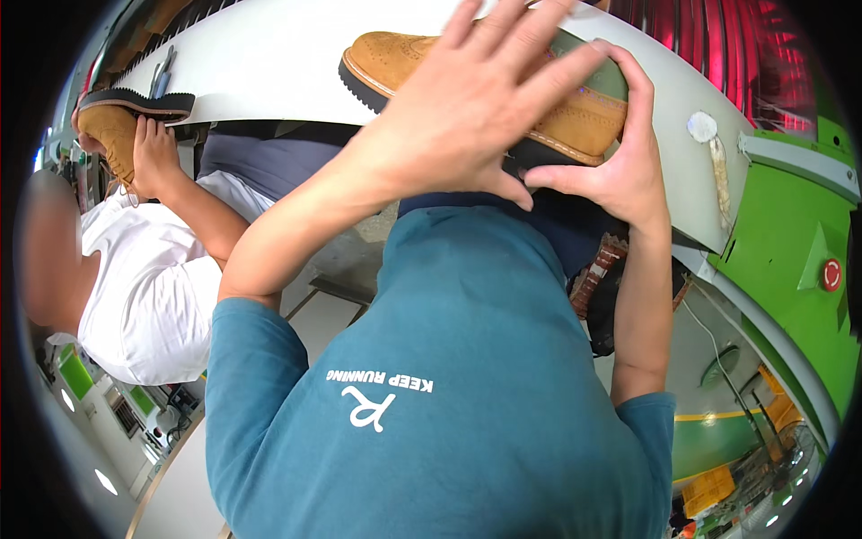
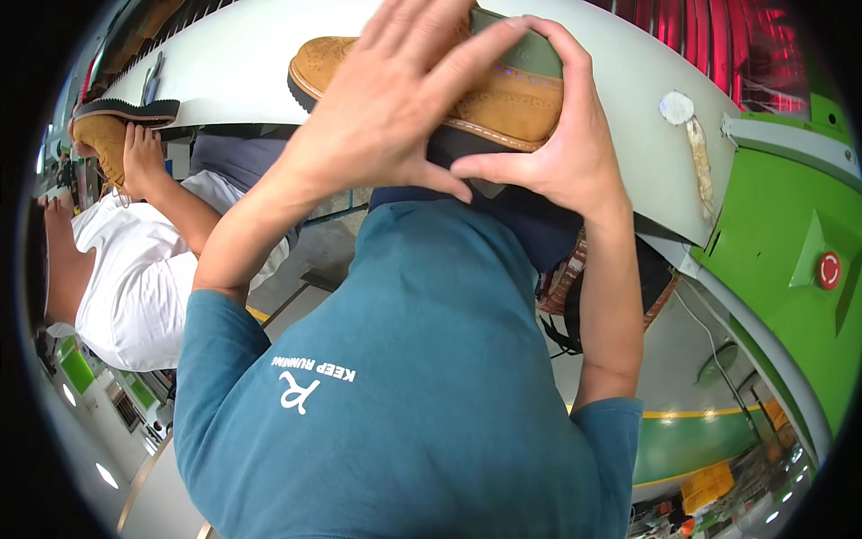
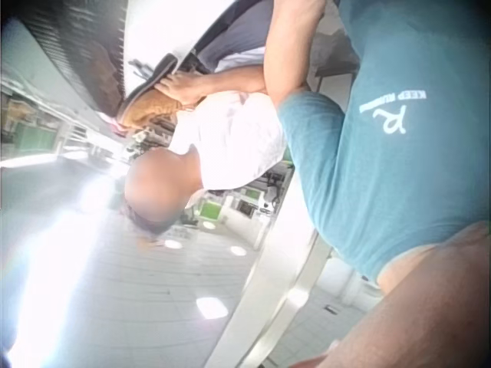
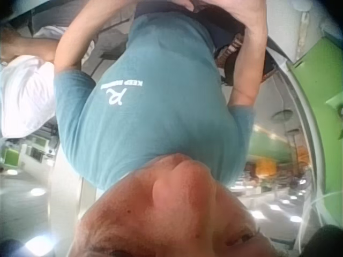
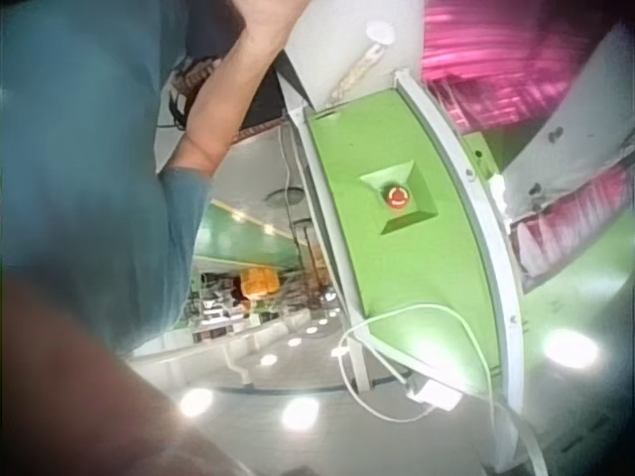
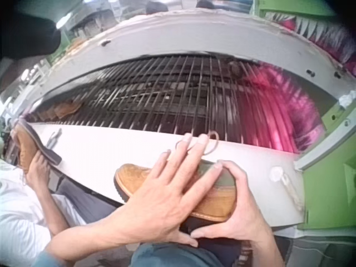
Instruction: The person inspects a pair of brown suede shoes on a factory assembly line. They pick up the shoes, rotate them to examine the soles and uppers, and place them back on the conveyor belt. The person repeats this process for multiple pairs of shoes throughout the clip.
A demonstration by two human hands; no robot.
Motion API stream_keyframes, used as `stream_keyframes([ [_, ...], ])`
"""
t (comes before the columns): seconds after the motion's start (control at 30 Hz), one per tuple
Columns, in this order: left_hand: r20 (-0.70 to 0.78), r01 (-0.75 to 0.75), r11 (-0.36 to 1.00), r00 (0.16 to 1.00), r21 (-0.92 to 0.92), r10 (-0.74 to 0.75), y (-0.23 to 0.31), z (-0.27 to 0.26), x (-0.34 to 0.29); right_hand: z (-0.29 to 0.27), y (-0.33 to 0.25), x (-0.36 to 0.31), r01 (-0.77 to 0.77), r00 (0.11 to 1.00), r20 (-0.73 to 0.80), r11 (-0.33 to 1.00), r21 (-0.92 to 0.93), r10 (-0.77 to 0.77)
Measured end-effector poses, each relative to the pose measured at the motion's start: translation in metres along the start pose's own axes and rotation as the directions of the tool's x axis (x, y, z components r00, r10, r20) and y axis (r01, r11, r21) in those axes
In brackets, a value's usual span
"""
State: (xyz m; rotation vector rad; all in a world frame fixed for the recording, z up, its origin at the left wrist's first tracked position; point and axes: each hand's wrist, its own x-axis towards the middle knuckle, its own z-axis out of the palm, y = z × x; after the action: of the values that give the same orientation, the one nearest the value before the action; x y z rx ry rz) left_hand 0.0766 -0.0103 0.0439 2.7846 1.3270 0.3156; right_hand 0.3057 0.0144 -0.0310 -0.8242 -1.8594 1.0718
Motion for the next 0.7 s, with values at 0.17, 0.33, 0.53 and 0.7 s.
stream_keyframes([
  [0.17,0.012,-0.081,0.991,0.997,0.108,0.08,0.011,0.01,0.019,-0.014,0.021,-0.005,-0.069,0.994,0.097,0.992,0.109,0.059],
  [0.33,0.039,-0.071,0.994,0.997,0.088,0.068,0.01,0.01,0.029,-0.005,0.031,-0.006,-0.092,0.996,0.018,0.96,0.263,0.09],
  [0.53,0.068,-0.025,1.0,0.997,-0.006,0.025,0.013,0.006,0.035,-0.004,0.037,-0.008,-0.115,0.993,0.011,0.934,0.34,0.118],
  [0.7,0.089,-0.003,1.0,0.996,-0.002,0.003,0.017,0.005,0.037,-0.006,0.04,-0.009,-0.076,0.997,0.014,0.946,0.316,0.075],
])
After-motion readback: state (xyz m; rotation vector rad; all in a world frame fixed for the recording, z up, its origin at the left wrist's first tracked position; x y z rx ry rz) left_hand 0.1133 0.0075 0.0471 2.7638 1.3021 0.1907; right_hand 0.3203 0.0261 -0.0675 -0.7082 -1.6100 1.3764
